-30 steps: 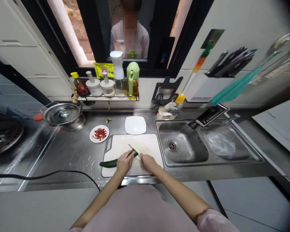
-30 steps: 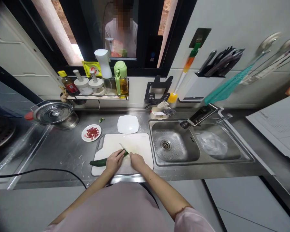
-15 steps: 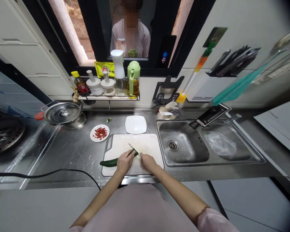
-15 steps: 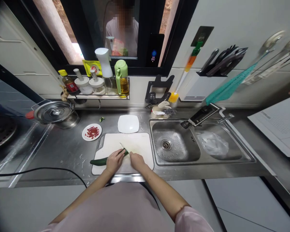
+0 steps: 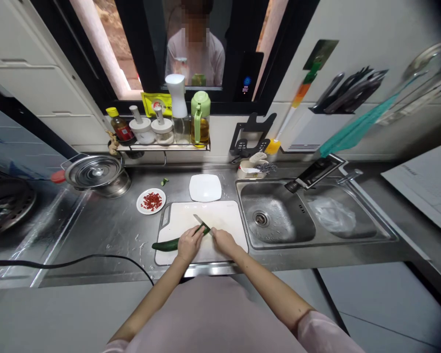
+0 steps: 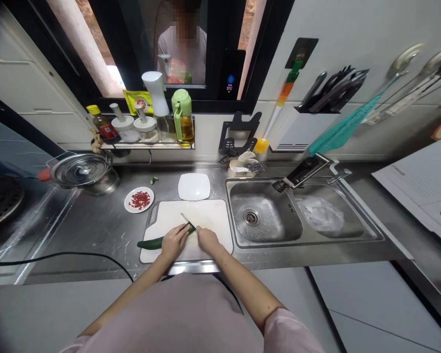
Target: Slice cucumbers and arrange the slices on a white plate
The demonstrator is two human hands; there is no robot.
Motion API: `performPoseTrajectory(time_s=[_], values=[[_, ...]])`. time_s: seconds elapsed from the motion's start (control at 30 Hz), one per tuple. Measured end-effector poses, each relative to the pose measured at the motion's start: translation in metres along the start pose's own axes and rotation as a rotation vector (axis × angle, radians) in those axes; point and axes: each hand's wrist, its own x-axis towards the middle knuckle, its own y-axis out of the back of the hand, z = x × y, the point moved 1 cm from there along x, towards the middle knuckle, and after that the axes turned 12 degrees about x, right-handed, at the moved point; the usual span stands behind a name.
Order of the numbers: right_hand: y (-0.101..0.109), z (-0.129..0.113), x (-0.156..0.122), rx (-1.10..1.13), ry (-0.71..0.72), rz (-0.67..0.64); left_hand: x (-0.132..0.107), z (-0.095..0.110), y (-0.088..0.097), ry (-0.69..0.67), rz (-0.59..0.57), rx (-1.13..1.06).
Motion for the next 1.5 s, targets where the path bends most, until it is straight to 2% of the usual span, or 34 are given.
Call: performPoseTrajectory(time_s=[0.17, 0.3, 0.47, 0.57, 0.73, 0.83, 1.03, 1.13, 1.2, 1.3, 1.4, 1.5], values=[[0.009, 0.006, -0.006, 0.025, -0.012, 0.015, 0.003, 0.001, 0.005, 0.043, -0.027, -0.035], [0.013, 0.014, -0.013, -0.034, -0.029, 0.084, 0.005, 0.002, 0.012, 0.093, -0.052, -0.126], [0.013, 0.02, -0.021, -0.165, -0.04, 0.154, 0.014, -0.001, 0.024, 0.342, 0.065, -0.243], [0.011, 0.022, -0.025, -0.21, -0.011, 0.207, 0.028, -0.002, 0.033, 0.356, 0.091, -0.247], [0.01, 0.025, -0.029, -0.2, 0.07, 0.284, 0.052, 0.006, 0.042, 0.136, -0.103, -0.156], [0.01, 0.027, -0.031, -0.189, 0.109, 0.313, 0.058, 0.013, 0.045, 0.061, -0.219, -0.08], [0.007, 0.03, -0.036, -0.296, 0.228, 0.525, 0.067, 0.018, 0.056, 0.063, -0.445, -0.094], [0.006, 0.031, -0.036, -0.336, 0.275, 0.597, 0.072, 0.018, 0.056, 0.102, -0.429, -0.153], [0.006, 0.032, -0.035, -0.34, 0.283, 0.602, 0.075, 0.016, 0.051, 0.187, -0.39, -0.211], [0.005, 0.038, -0.033, -0.335, 0.269, 0.578, 0.081, 0.004, 0.039, 0.449, -0.328, -0.303], [0.004, 0.047, -0.03, -0.319, 0.246, 0.562, 0.087, -0.019, 0.029, 0.739, -0.208, -0.321], [0.001, 0.057, -0.028, -0.277, 0.222, 0.549, 0.09, -0.046, 0.023, 0.926, -0.13, -0.251]])
